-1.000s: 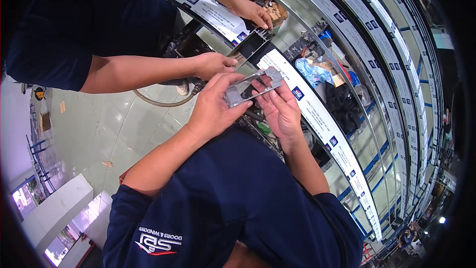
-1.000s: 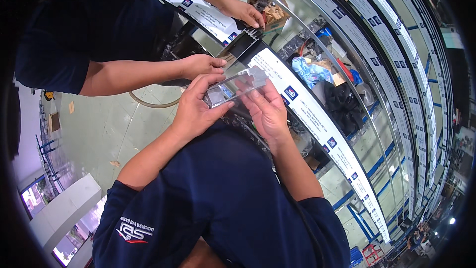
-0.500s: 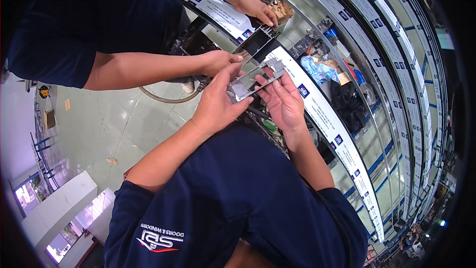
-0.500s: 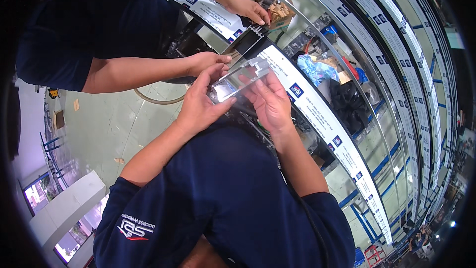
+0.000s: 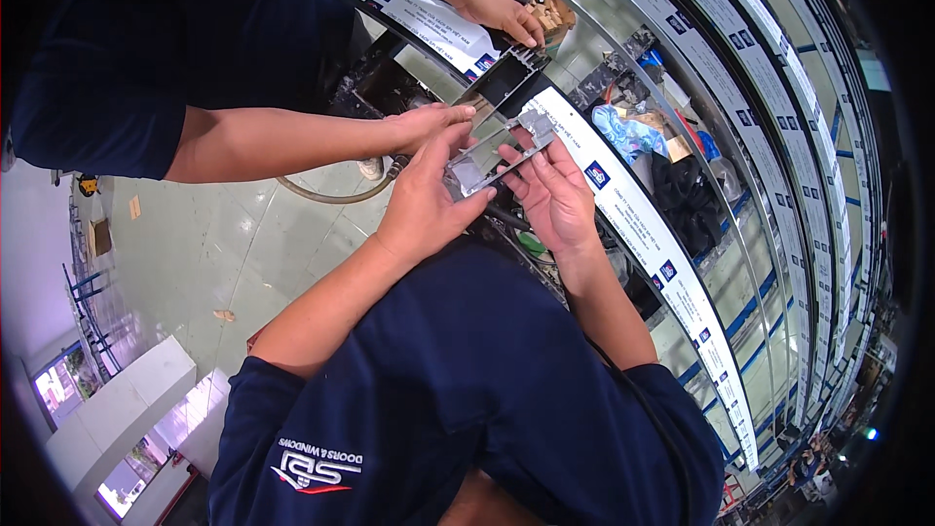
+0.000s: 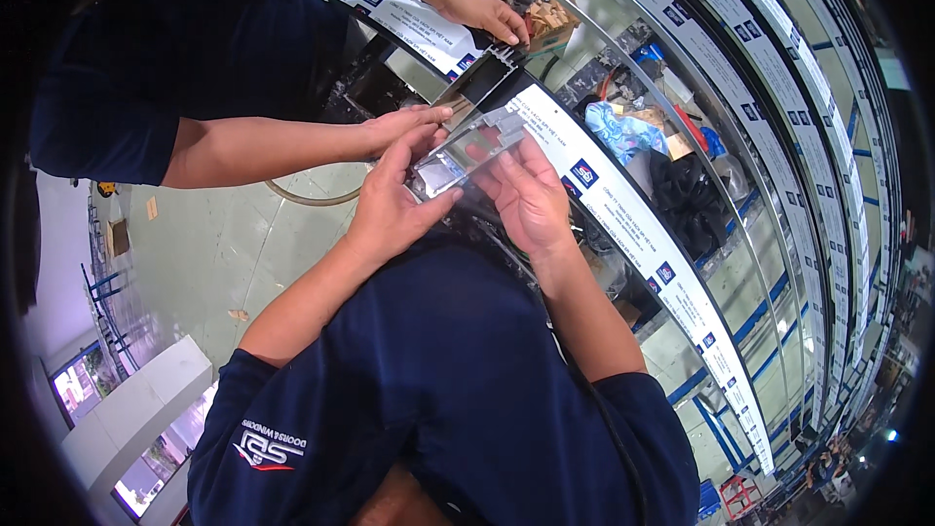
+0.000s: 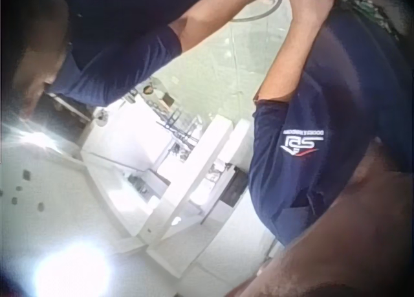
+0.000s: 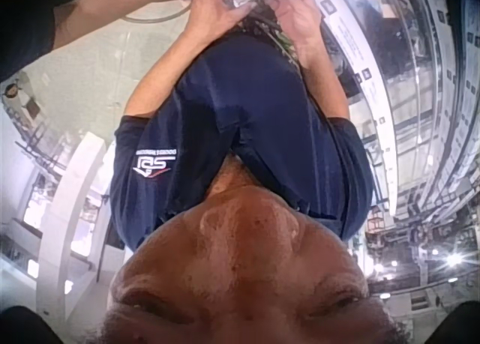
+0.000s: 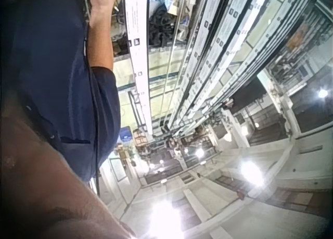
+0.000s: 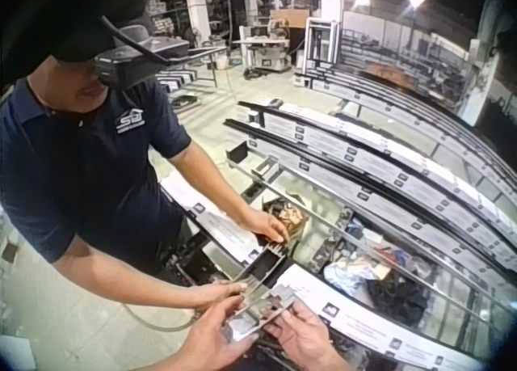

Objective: Collaboratively assemble metal brackets or window frame components with a colleague.

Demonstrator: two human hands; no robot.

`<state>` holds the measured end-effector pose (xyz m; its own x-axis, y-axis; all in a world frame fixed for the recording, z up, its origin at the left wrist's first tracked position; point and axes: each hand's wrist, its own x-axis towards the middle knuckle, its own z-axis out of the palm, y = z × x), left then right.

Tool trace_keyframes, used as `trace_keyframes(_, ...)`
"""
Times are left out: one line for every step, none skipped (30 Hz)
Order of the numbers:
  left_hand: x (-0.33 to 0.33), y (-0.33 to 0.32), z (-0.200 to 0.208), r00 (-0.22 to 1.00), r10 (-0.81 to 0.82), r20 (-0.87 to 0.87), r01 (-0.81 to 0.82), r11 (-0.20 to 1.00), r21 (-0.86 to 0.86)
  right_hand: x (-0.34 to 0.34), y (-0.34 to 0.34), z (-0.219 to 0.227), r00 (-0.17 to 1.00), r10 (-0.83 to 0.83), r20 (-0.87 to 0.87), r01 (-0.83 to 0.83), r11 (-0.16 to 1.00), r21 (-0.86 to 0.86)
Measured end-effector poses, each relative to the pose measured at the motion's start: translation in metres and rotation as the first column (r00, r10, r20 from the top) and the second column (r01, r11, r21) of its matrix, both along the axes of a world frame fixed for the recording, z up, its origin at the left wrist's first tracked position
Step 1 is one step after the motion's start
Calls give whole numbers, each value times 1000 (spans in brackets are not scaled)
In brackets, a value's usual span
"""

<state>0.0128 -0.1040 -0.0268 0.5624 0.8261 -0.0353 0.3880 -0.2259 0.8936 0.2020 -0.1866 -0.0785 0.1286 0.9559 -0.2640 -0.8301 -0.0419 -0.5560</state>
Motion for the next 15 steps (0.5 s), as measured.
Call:
trace_keyframes(0, 0, 0, 1000, -1, 6, 1, 1000, 29, 0, 1, 0, 1000, 0, -1, 0, 1000, -7)
trace_keyframes(1, 1, 0, 1000, -3, 12, 2, 998, 59, 0, 1, 1, 1000, 1, -3, -1, 1000, -15)
trace_keyframes(1, 2, 0, 1000, -5, 17, 4, 996, 88, 0, 2, 1, 1000, 1, -5, -1, 1000, -22)
trace_keyframes(2, 2, -1, 1000, -4, 14, 3, 995, 99, 1, 2, 0, 1000, 3, -9, -4, 1000, -14)
trace_keyframes(2, 2, -1, 1000, -4, 11, 3, 994, 110, 2, 2, -2, 1000, 6, -13, -6, 1000, -7)
trace_keyframes(2, 2, -1, 1000, -2, 8, 1, 993, 120, 2, 2, -3, 1000, 9, -16, -9, 1000, 1)
trace_keyframes(2, 3, 1, 1000, -3, -8, 3, 994, 110, 2, 3, -3, 1000, 11, -14, -11, 1000, -4)
trace_keyframes(2, 3, 3, 1000, -3, -24, 5, 995, 99, 2, 3, -2, 1000, 12, -12, -12, 1000, -9)
trace_keyframes(2, 3, 4, 999, -4, -42, 8, 996, 88, 2, 4, -1, 1000, 13, -12, -13, 1000, -15)
trace_keyframes(2, 3, 4, 999, -4, -42, 8, 996, 94, 2, 4, -1, 1000, 11, -18, -11, 1000, -18)
trace_keyframes(2, 3, 4, 999, -4, -43, 8, 995, 100, 2, 4, -2, 1000, 10, -24, -10, 1000, -21)
trace_keyframes(2, 3, 4, 999, -4, -43, 8, 994, 105, 2, 4, -2, 1000, 7, -29, -8, 1000, -25)
trace_keyframes(2, 3, 5, 999, -3, -42, 7, 995, 99, 2, 4, -2, 999, 7, -38, -8, 1000, -30)
trace_keyframes(2, 3, 7, 999, -2, -40, 6, 996, 93, 2, 4, -3, 999, 6, -47, -8, 999, -34)
trace_keyframes(3, 3, 9, 999, 0, -40, 4, 996, 88, 2, 4, -4, 998, 7, -56, -9, 999, -38)
